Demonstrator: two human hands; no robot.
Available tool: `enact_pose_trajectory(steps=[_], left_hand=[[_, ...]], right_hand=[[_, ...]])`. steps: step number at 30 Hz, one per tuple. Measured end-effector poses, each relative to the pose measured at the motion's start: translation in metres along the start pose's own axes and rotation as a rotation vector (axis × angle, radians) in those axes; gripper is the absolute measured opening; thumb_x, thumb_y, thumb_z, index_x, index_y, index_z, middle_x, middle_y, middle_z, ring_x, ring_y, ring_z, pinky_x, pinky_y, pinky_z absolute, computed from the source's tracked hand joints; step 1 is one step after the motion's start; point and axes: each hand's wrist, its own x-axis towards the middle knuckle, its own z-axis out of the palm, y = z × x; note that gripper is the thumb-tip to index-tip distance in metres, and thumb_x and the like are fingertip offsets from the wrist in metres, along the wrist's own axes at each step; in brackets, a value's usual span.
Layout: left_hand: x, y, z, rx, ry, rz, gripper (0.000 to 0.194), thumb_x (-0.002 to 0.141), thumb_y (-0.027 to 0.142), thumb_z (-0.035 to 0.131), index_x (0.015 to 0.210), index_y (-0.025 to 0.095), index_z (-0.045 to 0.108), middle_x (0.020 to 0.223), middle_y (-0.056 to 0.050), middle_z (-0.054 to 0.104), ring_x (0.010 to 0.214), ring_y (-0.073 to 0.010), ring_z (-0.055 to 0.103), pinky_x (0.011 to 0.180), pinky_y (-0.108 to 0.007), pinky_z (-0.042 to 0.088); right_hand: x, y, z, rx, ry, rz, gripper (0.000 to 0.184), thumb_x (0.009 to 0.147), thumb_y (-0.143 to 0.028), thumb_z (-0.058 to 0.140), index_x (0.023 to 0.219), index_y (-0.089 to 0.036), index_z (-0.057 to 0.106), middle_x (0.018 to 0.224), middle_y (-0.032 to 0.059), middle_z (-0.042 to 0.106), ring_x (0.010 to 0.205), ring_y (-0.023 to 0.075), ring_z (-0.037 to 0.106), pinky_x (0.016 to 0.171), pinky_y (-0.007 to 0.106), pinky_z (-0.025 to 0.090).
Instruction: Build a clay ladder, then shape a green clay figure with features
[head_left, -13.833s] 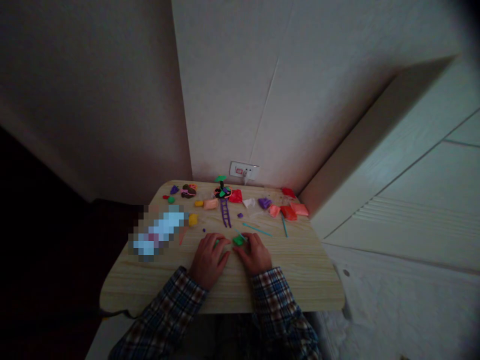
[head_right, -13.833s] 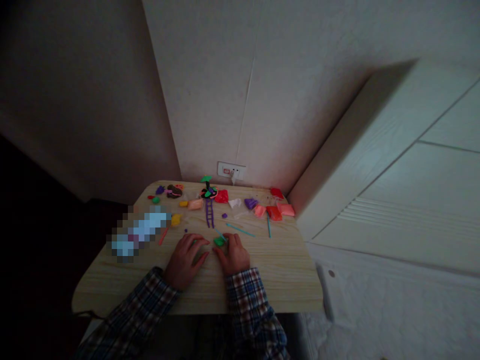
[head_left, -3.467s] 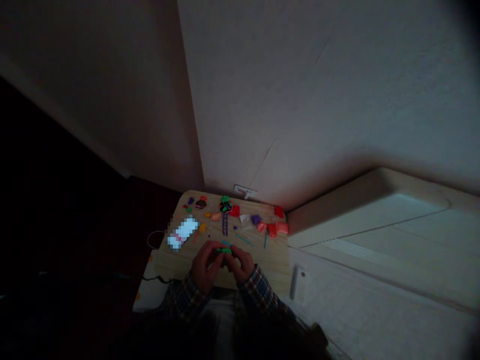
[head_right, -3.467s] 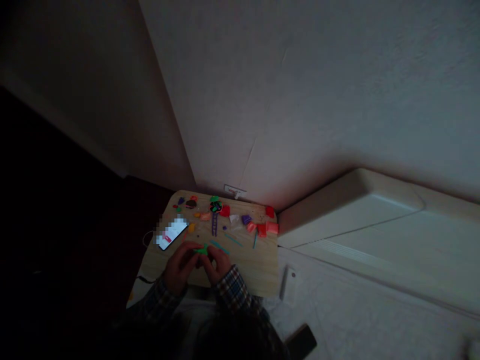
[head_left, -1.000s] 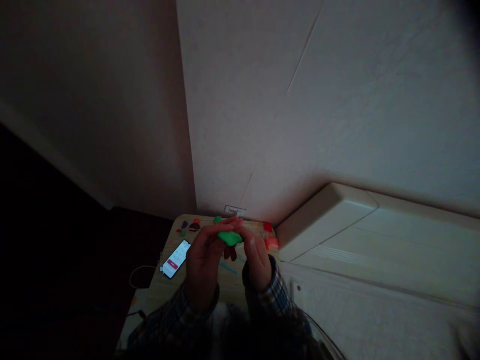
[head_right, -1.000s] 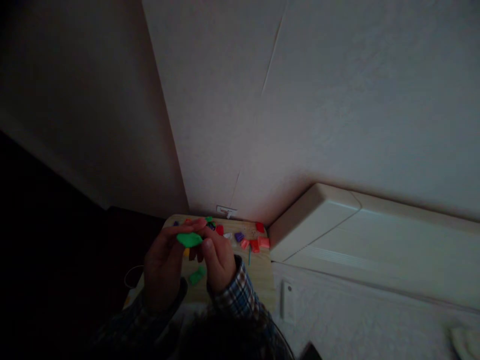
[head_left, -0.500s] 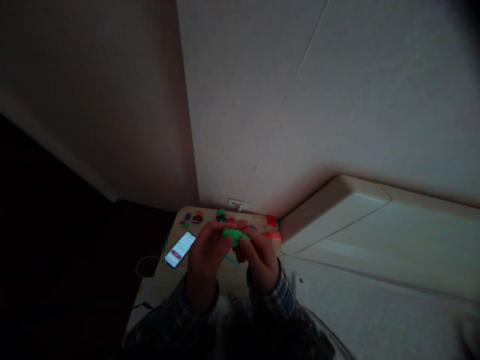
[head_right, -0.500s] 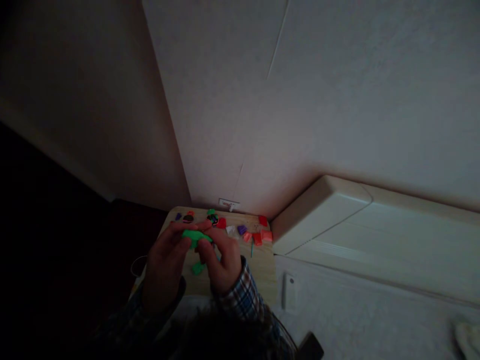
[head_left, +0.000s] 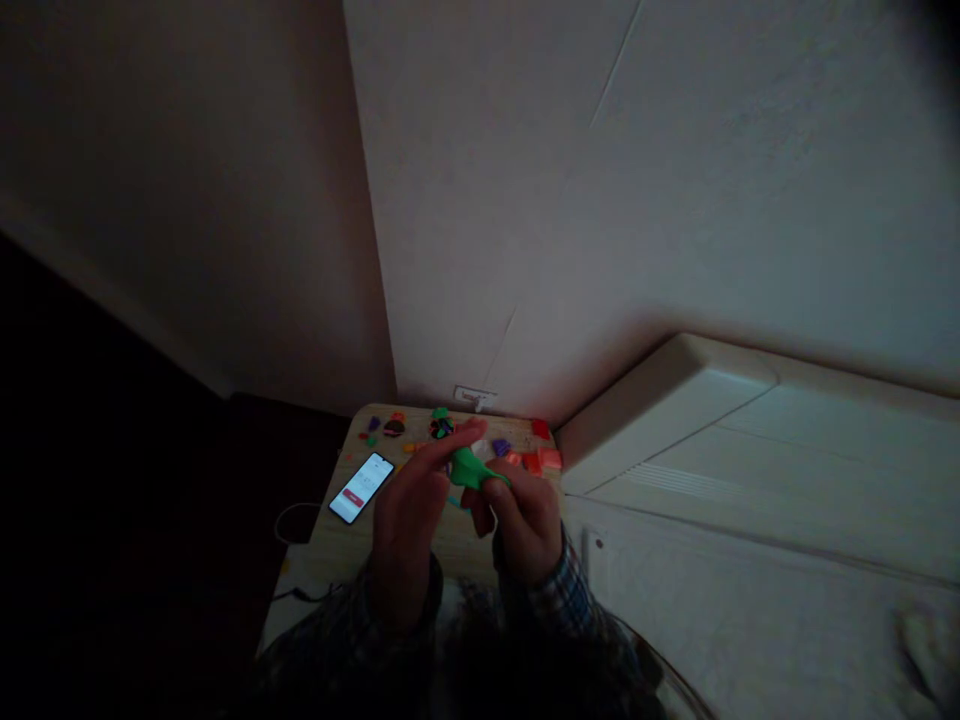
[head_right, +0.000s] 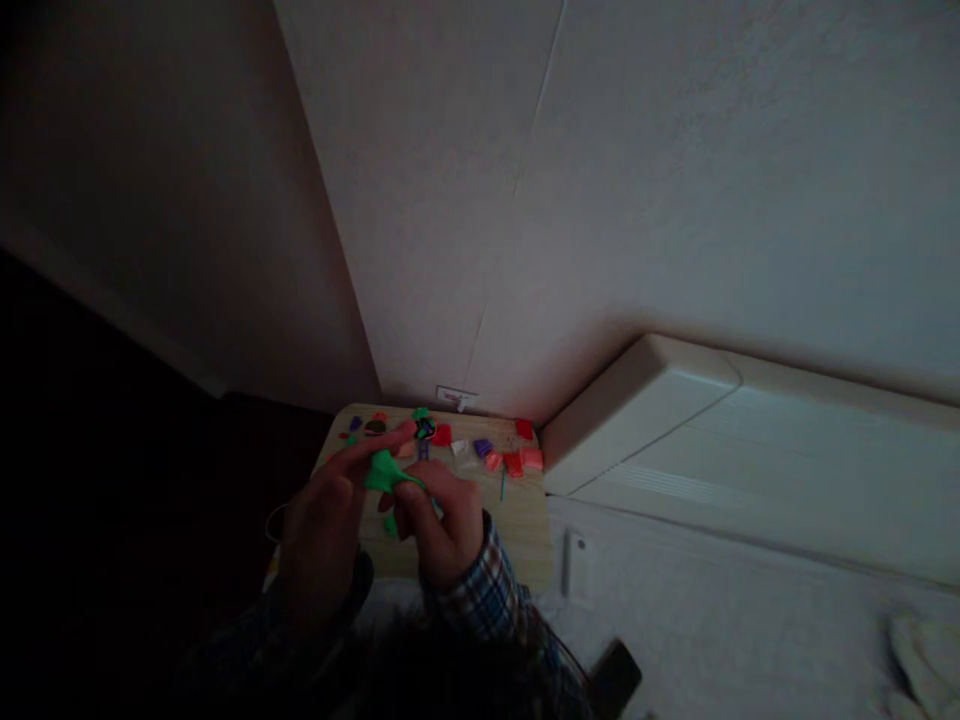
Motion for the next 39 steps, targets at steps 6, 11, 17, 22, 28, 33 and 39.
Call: enact_pose_trajectory(steps=[6,11,17,22,28,33,39], left_hand=[[0.002,0.011,-0.004,0.113,-0.118,-0.049,0.032,0.088,0.034,0.054,0.116,0.023,0.065,0.125,-0.006,0.063,0.116,-0.0228,0.057,0.101,-0.033,0.043],[0.005,0.01,-0.004,0.072,-0.141,-0.064,0.025,0.087,0.032,0.056,0.106,0.024,0.071,0.117,-0.004,0.068,0.113,-0.022,0.06,0.101,-0.032,0.044],[0.006,0.003,0.0,0.058,-0.018,-0.122,0.013,0.083,0.025,0.063,0.087,0.023,0.075,0.105,-0.002,0.073,0.109,-0.0211,0.062,0.099,-0.031,0.046],[-0.002,0.001,0.003,0.148,0.0,-0.113,0.021,0.088,0.024,0.055,0.101,0.024,0.072,0.112,-0.001,0.07,0.108,-0.0179,0.062,0.097,-0.027,0.046],[-0.004,-0.005,0.001,0.026,-0.033,-0.128,0.034,0.095,0.036,0.041,0.117,0.023,0.063,0.122,-0.004,0.064,0.117,-0.0184,0.056,0.103,-0.028,0.041],[0.007,-0.005,0.005,0.038,-0.121,-0.179,0.031,0.082,0.034,0.063,0.11,0.021,0.067,0.114,-0.005,0.068,0.108,-0.02,0.061,0.095,-0.027,0.046],[0.014,0.0,0.004,0.181,-0.046,-0.267,0.03,0.086,0.035,0.056,0.109,0.02,0.069,0.109,-0.006,0.071,0.098,-0.0224,0.064,0.094,-0.035,0.048]], right_hand=[[0.007,0.002,0.001,-0.035,-0.106,-0.033,0.051,0.091,-0.049,0.042,0.05,-0.019,0.053,0.043,-0.0035,0.05,0.043,0.0084,0.046,0.054,0.024,0.041],[0.008,0.008,-0.004,-0.103,-0.026,0.002,0.044,0.084,-0.055,0.048,0.06,-0.019,0.055,0.047,-0.0034,0.051,0.044,0.0094,0.047,0.047,0.023,0.038],[0.001,0.007,-0.004,-0.102,-0.021,0.075,0.028,0.082,-0.046,0.054,0.077,-0.019,0.056,0.057,-0.0042,0.054,0.052,0.0098,0.05,0.052,0.022,0.04],[0.0,0.008,-0.001,-0.041,0.004,0.118,0.024,0.085,-0.041,0.052,0.076,-0.02,0.057,0.053,-0.0062,0.047,0.047,0.0081,0.042,0.049,0.021,0.036],[0.006,0.007,-0.003,-0.077,0.049,0.069,0.026,0.086,-0.037,0.051,0.068,-0.019,0.056,0.054,-0.0052,0.047,0.05,0.0076,0.042,0.048,0.021,0.033],[0.006,0.009,-0.007,-0.12,0.007,0.087,0.037,0.091,-0.043,0.042,0.065,-0.019,0.056,0.049,-0.0049,0.041,0.046,0.009,0.039,0.046,0.023,0.031],[0.004,0.012,-0.01,0.058,-0.128,0.173,0.048,0.094,-0.049,0.028,0.066,-0.019,0.053,0.05,-0.0023,0.049,0.046,0.0095,0.044,0.049,0.024,0.037]])
